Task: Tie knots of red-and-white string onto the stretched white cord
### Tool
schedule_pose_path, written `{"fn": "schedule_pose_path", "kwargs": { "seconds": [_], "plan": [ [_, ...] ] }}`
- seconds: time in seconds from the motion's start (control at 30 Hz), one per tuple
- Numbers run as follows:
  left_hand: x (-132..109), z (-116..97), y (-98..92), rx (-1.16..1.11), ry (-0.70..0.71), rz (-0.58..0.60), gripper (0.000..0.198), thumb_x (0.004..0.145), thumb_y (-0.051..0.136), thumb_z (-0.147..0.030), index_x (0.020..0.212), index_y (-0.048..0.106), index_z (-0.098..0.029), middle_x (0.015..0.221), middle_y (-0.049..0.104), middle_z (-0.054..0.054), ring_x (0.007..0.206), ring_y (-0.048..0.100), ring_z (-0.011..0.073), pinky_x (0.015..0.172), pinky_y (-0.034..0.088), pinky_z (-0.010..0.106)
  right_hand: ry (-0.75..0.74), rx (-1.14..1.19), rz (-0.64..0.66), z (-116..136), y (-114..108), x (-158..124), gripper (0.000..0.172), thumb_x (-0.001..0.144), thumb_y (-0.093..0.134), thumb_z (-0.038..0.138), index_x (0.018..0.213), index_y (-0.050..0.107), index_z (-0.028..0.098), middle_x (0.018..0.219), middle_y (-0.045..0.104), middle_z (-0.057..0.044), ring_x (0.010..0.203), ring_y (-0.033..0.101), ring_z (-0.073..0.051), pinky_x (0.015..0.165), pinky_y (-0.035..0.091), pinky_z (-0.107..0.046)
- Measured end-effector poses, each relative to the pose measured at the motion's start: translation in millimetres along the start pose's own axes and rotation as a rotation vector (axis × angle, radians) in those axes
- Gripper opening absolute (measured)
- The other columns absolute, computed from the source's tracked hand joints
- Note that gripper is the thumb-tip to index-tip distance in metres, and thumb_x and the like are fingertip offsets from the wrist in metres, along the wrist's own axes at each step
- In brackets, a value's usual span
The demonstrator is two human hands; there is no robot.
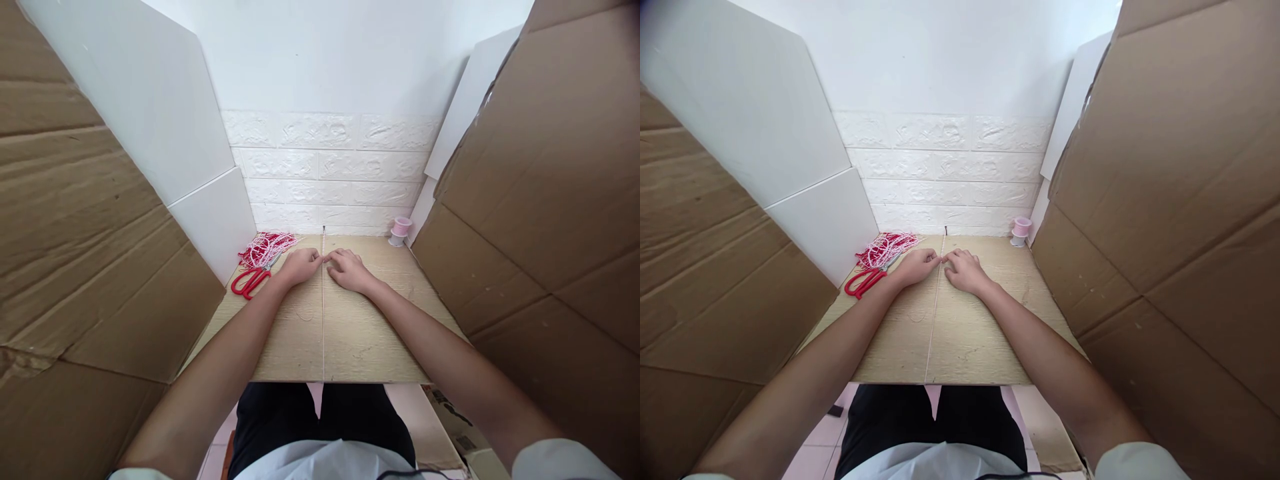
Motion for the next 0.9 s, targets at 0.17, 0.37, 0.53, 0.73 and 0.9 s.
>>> {"fn": "schedule_pose_path", "kwargs": {
  "seconds": [0.17,0.37,0.53,0.73,0.9],
  "plan": [
    [0,1,0.1,-0.016,0.022,-0.015,0.032,0.089,0.044,-0.04,0.077,0.065,-0.018,0.078,0.069,0.006,0.072,0.057,0.0192,0.064,0.036,0.029,-0.004,0.01,-0.009,0,0,0,0.029,0.089,0.053,0.025,0.116,0.063,0.024,0.123,0.061,-0.008,0.117,0.049,-0.026,0.097,0.037,-0.043],
    [1,1,-0.6,-0.035,0.025,-0.024,0.037,0.09,0.043,-0.045,0.071,0.06,-0.018,0.069,0.063,0.004,0.064,0.05,0.0176,0.06,0.03,0.029,-0.004,0.128,-0.122,-3,-6,2,0.028,0.085,0.055,0.021,0.111,0.064,0.019,0.111,0.066,-0.008,0.105,0.056,-0.022,0.093,0.04,-0.037],
    [-1,-5,-4.3,-0.104,0.055,-0.008,0.042,0.09,0.043,-0.05,0.065,0.052,-0.019,0.064,0.057,0.002,0.062,0.047,0.016,0.059,0.029,0.029,0.013,0.283,-0.229,-6,-13,4,0.022,0.084,0.052,0.018,0.101,0.066,0.018,0.086,0.067,-0.004,0.079,0.057,-0.017,0.075,0.042,-0.028],
    [-5,-20,-9.9,-0.147,0.111,-0.001,0.041,0.088,0.047,-0.051,0.064,0.053,-0.018,0.059,0.053,-0.001,0.059,0.046,0.0143,0.057,0.027,0.028,0.102,0.379,-0.342,-13,-24,1,0.027,0.081,0.052,0.019,0.105,0.064,0.017,0.065,0.058,0.003,0.064,0.053,-0.014,0.065,0.038,-0.025],
    [-9,-31,-11.3,-0.158,0.154,0.03,0.041,0.085,0.052,-0.051,0.061,0.055,-0.017,0.055,0.052,-0.001,0.054,0.044,0.0122,0.055,0.026,0.028,0.05,0.463,-0.238,-7,-17,2,0.036,0.082,0.046,0.018,0.112,0.066,0.019,0.065,0.059,0.004,0.059,0.05,-0.013,0.061,0.036,-0.024]
  ]
}}
Point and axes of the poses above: each hand's wrist, its own x-axis towards the middle knuckle, its own y-axis out of the palm, z = x × y, the point moved 7 cm from there along x, towards the middle knuckle
